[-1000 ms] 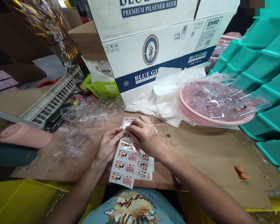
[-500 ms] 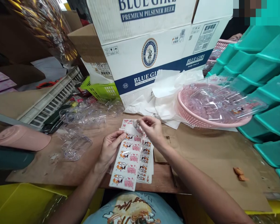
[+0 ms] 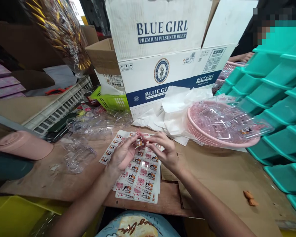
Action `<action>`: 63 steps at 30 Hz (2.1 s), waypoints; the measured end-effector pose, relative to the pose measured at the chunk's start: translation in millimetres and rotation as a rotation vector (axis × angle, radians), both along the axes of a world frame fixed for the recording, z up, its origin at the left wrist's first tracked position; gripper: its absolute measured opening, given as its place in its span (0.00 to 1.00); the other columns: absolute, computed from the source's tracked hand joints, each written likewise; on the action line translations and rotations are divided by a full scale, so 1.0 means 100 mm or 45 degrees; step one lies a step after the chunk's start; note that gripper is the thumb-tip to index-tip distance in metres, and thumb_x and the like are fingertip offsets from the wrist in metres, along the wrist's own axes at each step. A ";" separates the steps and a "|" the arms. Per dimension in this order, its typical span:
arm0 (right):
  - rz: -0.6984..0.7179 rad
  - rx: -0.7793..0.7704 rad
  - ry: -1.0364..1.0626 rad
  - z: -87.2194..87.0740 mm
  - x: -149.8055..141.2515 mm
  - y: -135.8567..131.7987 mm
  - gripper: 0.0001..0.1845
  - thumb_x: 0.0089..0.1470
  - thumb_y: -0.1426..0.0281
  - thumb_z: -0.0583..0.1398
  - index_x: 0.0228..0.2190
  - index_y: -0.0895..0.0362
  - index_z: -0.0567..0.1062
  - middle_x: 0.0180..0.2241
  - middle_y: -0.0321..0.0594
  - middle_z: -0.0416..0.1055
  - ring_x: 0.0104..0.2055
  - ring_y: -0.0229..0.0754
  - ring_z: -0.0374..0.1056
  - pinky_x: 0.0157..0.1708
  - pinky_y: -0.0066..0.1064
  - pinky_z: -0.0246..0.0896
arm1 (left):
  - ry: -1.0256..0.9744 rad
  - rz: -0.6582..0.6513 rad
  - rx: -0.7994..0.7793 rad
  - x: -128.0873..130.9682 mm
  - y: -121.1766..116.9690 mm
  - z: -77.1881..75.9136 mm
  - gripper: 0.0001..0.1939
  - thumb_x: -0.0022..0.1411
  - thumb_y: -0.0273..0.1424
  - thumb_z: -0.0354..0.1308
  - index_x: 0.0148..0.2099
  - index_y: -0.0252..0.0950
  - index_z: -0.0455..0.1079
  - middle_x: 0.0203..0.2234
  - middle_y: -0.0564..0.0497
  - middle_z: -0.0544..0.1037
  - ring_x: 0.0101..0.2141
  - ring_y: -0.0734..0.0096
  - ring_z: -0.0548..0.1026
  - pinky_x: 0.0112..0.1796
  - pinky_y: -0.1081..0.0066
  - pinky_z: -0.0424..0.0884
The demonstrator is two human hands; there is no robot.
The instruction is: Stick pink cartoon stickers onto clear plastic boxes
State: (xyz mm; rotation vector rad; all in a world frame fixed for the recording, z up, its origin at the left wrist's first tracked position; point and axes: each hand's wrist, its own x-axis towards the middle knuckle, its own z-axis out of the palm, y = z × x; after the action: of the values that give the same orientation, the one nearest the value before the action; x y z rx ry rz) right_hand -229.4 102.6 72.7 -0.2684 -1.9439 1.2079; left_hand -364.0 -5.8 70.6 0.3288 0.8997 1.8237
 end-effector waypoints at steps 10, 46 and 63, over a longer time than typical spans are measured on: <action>-0.137 -0.829 0.070 -0.11 0.03 -0.16 0.10 0.52 0.61 0.68 0.30 0.54 0.79 0.30 0.36 0.72 0.34 0.39 0.68 0.39 0.33 0.67 | 1.509 0.310 -0.277 -0.07 -0.39 -0.25 0.30 0.64 0.43 0.59 0.66 0.42 0.63 0.61 0.41 0.68 0.63 0.53 0.63 0.62 0.55 0.58; -0.132 0.521 -0.085 -0.22 -0.43 0.05 0.71 0.48 0.60 0.71 0.69 0.51 0.24 0.69 0.62 0.45 0.68 0.63 0.53 0.60 0.61 0.58 | 1.426 0.296 -0.204 -0.78 -0.01 -0.17 0.19 0.67 0.43 0.52 0.47 0.33 0.74 0.33 0.47 0.80 0.34 0.67 0.79 0.36 0.70 0.72; -0.010 0.798 -0.701 0.07 -0.04 0.57 0.64 0.40 0.58 0.74 0.69 0.52 0.48 0.52 0.55 0.67 0.52 0.63 0.64 0.49 0.61 0.64 | 0.092 0.033 -0.079 -0.39 -0.52 -0.11 0.13 0.57 0.28 0.68 0.45 0.33 0.78 0.40 0.45 0.83 0.43 0.64 0.81 0.47 0.68 0.76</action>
State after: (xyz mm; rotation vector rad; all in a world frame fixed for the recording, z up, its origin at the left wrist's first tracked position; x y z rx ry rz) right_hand -233.1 159.9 80.0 -0.2929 -2.6803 0.4842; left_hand -402.5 -57.7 59.4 0.3466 1.0128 1.8133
